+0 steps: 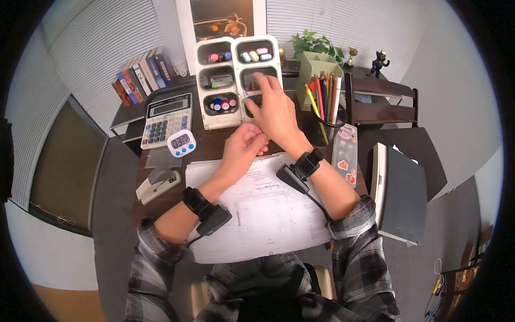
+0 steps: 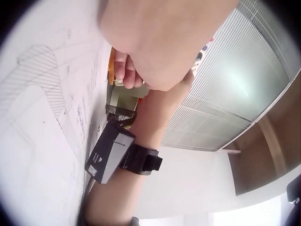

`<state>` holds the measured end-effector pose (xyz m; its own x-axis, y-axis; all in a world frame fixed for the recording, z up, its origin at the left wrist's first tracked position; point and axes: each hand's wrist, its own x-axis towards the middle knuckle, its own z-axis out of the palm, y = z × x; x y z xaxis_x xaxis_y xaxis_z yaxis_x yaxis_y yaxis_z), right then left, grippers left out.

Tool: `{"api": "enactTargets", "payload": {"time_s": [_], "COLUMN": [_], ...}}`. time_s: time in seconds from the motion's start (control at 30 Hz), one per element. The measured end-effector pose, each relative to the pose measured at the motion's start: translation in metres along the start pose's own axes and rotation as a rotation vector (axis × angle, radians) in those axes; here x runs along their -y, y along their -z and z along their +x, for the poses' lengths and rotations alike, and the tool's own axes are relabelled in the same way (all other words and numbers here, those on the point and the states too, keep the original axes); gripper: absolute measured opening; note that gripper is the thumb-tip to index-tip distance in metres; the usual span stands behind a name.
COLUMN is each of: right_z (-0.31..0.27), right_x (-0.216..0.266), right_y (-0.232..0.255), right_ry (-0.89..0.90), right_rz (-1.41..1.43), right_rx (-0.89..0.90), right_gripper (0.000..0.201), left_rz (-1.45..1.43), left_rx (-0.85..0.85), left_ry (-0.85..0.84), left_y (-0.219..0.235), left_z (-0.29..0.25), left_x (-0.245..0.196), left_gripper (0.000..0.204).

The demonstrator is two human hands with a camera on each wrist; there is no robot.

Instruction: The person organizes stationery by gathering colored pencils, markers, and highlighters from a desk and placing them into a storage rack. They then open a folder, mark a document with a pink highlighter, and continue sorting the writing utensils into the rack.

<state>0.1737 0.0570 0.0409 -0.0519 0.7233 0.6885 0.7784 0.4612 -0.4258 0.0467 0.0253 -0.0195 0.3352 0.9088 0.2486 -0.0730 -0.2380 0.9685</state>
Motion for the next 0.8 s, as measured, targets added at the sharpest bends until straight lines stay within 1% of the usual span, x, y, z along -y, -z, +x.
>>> {"api": "enactTargets", "payload": {"time_s": [0.03, 0.07, 0.1, 0.17, 0.2, 0.27, 0.4, 0.47, 0.5, 0.57, 0.6, 0.63, 0.7, 0.73, 0.8], "right_z": [0.002, 0.004, 0.005, 0.006, 0.007, 0.007, 0.006, 0.005, 0.005, 0.003, 0.002, 0.000, -0.005, -0.006, -0.007], "right_x": [-0.003, -0.004, -0.005, -0.008, -0.010, -0.014, -0.016, -0.015, -0.014, -0.010, -0.009, -0.006, 0.004, 0.007, 0.006], "right_y": [-0.006, -0.011, -0.014, -0.018, -0.018, -0.018, -0.016, -0.010, -0.005, 0.003, 0.007, 0.012, 0.022, 0.025, 0.025], "right_ry": [0.001, 0.003, 0.002, 0.041, 0.039, 0.043, 0.077, 0.150, 0.149, 0.243, 0.247, 0.243, 0.137, 0.144, 0.157], "right_rz": [-0.026, -0.017, -0.011, 0.008, 0.008, 0.098, 0.144, 0.138, 0.140, 0.121, 0.134, 0.137, 0.272, 0.293, 0.293], "right_rx": [-0.008, -0.018, -0.014, -0.050, -0.047, -0.062, -0.126, -0.201, -0.201, -0.341, -0.366, -0.368, -0.342, -0.350, -0.356], "right_gripper": [0.054, 0.048, 0.048, 0.034, 0.034, 0.021, 0.016, 0.016, 0.016, 0.017, 0.018, 0.018, 0.019, 0.019, 0.019], "left_rz": [0.000, 0.003, 0.005, 0.037, 0.036, 0.053, 0.054, 0.051, 0.052, 0.040, 0.077, 0.081, 0.171, 0.192, 0.210], "left_rx": [0.009, 0.002, -0.002, 0.009, 0.009, 0.016, 0.007, -0.012, -0.013, -0.106, -0.201, -0.200, -0.412, -0.411, -0.416], "left_ry": [0.003, -0.003, 0.001, 0.001, 0.004, 0.009, 0.010, -0.005, -0.004, -0.084, -0.164, -0.162, -0.379, -0.389, -0.402], "left_y": [0.000, 0.000, 0.001, 0.001, 0.001, 0.001, 0.003, 0.005, 0.006, 0.009, 0.009, 0.010, 0.013, 0.015, 0.014], "left_z": [0.000, 0.000, -0.001, -0.001, 0.000, 0.000, 0.000, 0.002, 0.003, 0.005, 0.008, 0.010, 0.011, 0.011, 0.011], "left_x": [0.001, 0.000, -0.001, -0.002, 0.000, 0.001, 0.001, 0.001, 0.002, 0.002, 0.003, 0.003, -0.008, -0.011, -0.012], "left_gripper": [0.014, 0.013, 0.013, 0.014, 0.014, 0.013, 0.012, 0.012, 0.012, 0.013, 0.018, 0.018, 0.025, 0.031, 0.033]}}
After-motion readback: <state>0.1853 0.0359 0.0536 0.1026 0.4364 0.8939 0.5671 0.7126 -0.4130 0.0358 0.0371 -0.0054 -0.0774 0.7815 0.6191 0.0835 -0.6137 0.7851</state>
